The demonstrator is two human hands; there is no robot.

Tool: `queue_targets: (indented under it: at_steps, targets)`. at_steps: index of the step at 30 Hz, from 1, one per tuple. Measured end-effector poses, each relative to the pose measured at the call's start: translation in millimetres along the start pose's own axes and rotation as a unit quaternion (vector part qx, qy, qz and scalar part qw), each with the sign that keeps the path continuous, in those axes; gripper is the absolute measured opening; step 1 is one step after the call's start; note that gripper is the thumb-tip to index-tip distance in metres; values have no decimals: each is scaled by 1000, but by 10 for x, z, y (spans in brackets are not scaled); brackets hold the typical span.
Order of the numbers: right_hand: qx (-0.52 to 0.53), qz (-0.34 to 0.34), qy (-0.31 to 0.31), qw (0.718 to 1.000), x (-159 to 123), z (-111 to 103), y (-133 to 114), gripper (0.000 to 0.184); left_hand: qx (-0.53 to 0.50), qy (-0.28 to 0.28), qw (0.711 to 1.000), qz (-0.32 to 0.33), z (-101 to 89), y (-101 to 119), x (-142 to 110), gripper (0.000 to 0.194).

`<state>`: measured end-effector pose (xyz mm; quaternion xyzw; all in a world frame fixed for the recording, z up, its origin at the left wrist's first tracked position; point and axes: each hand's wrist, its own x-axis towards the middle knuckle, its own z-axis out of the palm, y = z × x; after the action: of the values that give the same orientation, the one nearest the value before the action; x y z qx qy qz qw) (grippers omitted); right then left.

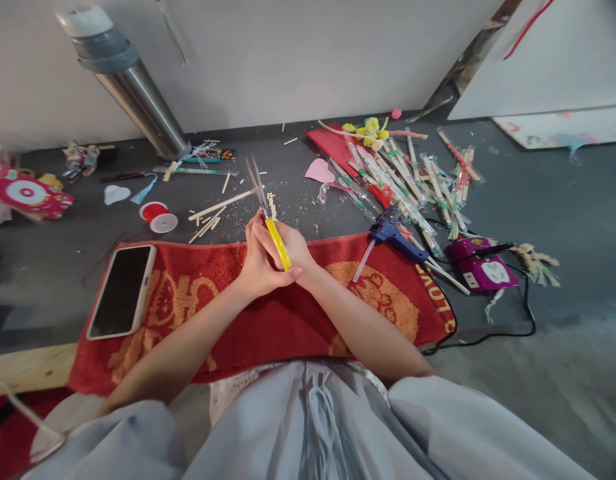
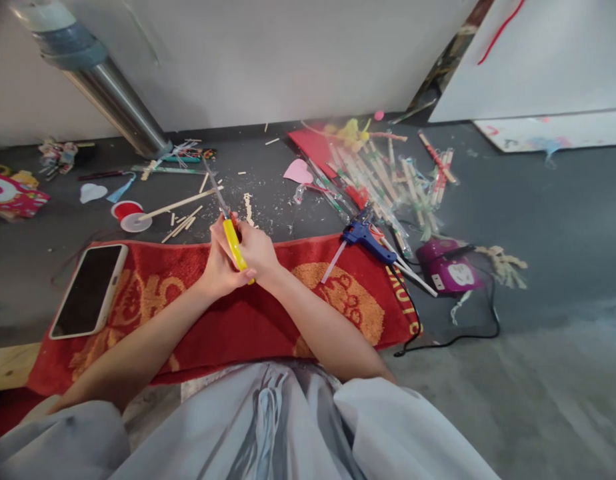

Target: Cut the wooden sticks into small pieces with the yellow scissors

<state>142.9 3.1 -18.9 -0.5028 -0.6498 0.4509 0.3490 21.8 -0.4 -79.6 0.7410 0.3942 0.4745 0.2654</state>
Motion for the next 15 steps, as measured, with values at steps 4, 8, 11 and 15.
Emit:
queue_targets:
  at_steps: [4,8,11,15]
  targets:
    - [5,8,-1,1000,25,12,17,53,-17,5,1000,-3,-1,-34,4,114]
    - [13,9,0,1000,29,16,13,53,-11,4,1000,-11,-16,-36,8,113]
    - [-1,9,-1,1000,27,11,-6,56,9,1,1000,-12,-25,-29,11,113]
    - [-29,12,-4,1000,33,5,-23,58,48,7,999,-10,-27,-17,14,112]
